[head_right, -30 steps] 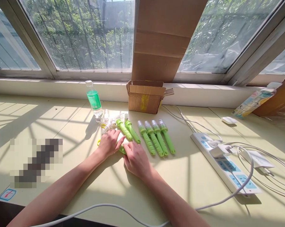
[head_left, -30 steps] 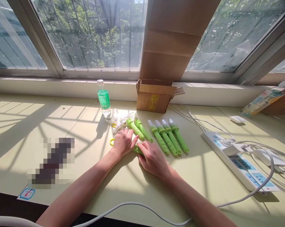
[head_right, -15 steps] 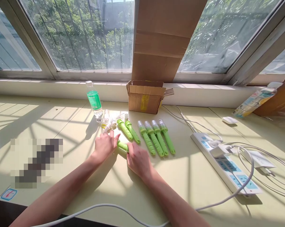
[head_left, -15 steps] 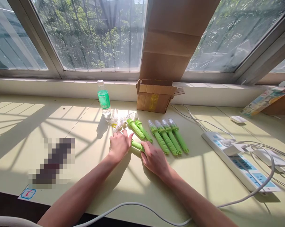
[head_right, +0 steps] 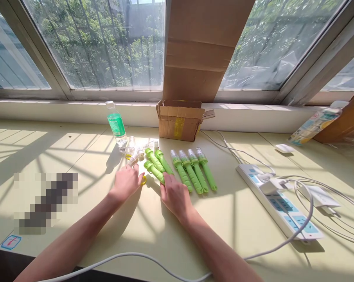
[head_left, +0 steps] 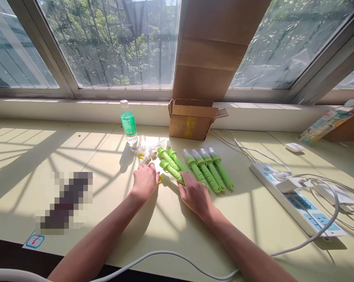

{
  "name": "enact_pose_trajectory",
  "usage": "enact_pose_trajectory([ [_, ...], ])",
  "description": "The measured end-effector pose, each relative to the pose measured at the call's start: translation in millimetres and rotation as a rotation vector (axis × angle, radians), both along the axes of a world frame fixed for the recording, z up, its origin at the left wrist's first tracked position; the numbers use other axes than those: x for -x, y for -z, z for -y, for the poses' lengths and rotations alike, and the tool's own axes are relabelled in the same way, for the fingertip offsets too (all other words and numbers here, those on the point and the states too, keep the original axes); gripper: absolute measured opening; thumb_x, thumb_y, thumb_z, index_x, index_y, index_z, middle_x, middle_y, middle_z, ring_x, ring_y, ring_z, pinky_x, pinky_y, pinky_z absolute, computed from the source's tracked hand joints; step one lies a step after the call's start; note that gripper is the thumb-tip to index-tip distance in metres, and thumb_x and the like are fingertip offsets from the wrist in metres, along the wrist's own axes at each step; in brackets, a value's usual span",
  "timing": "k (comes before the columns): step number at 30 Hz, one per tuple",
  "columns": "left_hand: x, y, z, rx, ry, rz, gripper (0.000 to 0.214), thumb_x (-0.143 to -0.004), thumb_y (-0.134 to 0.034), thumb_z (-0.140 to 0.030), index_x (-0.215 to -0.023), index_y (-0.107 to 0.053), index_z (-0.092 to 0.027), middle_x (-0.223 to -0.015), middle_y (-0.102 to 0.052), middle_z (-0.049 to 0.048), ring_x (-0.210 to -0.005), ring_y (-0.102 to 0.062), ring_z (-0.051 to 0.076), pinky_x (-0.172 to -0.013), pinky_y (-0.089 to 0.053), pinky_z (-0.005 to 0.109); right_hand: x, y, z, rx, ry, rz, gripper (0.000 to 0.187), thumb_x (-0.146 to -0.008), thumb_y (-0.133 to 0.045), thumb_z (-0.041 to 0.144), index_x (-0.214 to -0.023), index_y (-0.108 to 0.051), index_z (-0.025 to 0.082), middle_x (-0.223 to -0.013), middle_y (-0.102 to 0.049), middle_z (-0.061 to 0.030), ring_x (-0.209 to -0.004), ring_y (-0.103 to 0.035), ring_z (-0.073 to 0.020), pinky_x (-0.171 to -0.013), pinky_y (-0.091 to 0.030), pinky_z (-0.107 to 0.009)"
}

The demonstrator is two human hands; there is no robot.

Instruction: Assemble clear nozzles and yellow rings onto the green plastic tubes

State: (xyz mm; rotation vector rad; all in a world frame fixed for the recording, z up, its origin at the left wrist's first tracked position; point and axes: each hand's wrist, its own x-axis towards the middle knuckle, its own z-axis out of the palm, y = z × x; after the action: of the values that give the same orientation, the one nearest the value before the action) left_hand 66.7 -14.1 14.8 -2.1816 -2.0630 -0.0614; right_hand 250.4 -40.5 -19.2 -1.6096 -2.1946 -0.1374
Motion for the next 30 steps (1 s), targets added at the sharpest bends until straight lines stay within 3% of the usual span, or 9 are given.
enact_pose_trajectory([
  [6,2,7.1,-2,0.021,0.225,0.026,0.024,-0.084,-0.041,-0.013,-0.087,-0.065,-0.012,-0.082,-0.064,0.0168,-0.079,-0.063,0.029,-0.056,-0.046,0.033,-1,2.1,-2,0.015,0.015,-0.005,0.027,-0.09,-0.049,0.022,-0.115,-0.057,0.017,-0.098,-0.071,-0.0082,-0.07,-0.065,-0.0197,-0.05,-0.035,-0.028],
  [11,4,9.1,-2,0.002,0.281,0.076,0.016,-0.08,-0.047,-0.012,-0.085,-0.062,-0.014,-0.078,-0.063,0.0148,-0.076,-0.063,0.03,-0.056,-0.046,0.034,-2,3.5,-3,0.026,0.014,-0.014,0.027,-0.09,-0.049,0.023,-0.115,-0.057,0.017,-0.099,-0.071,-0.008,-0.073,-0.065,-0.0191,-0.051,-0.035,-0.027],
  [16,-1,17.4,-8,-0.04,0.227,0.118,0.023,-0.09,-0.038,-0.015,-0.098,-0.059,-0.013,-0.082,-0.065,0.0137,-0.071,-0.065,0.027,-0.056,-0.044,0.033,-2,2.8,-3,0.011,0.011,-0.045,0.027,-0.09,-0.049,0.022,-0.115,-0.058,0.017,-0.097,-0.071,-0.0077,-0.074,-0.065,-0.0192,-0.053,-0.037,-0.027],
  [23,2,25.7,-20,-0.105,0.072,0.311,0.019,-0.095,-0.039,-0.022,-0.097,-0.057,-0.016,-0.078,-0.067,0.0088,-0.076,-0.067,0.024,-0.059,-0.043,0.031,-3,1.9,-3,-0.033,0.005,-0.069,0.027,-0.091,-0.048,0.023,-0.115,-0.058,0.016,-0.096,-0.072,-0.0084,-0.072,-0.066,-0.0204,-0.052,-0.038,-0.028],
  [30,8,34.8,-26,-0.345,0.073,0.53,0.016,-0.095,-0.046,-0.023,-0.104,-0.057,-0.016,-0.089,-0.071,0.0077,-0.079,-0.066,0.02,-0.063,-0.043,0.028,-3,3.6,-3,-0.06,-0.02,-0.066,0.025,-0.089,-0.049,0.021,-0.111,-0.06,0.018,-0.092,-0.072,-0.0075,-0.07,-0.066,-0.0205,-0.05,-0.038,-0.027],
])
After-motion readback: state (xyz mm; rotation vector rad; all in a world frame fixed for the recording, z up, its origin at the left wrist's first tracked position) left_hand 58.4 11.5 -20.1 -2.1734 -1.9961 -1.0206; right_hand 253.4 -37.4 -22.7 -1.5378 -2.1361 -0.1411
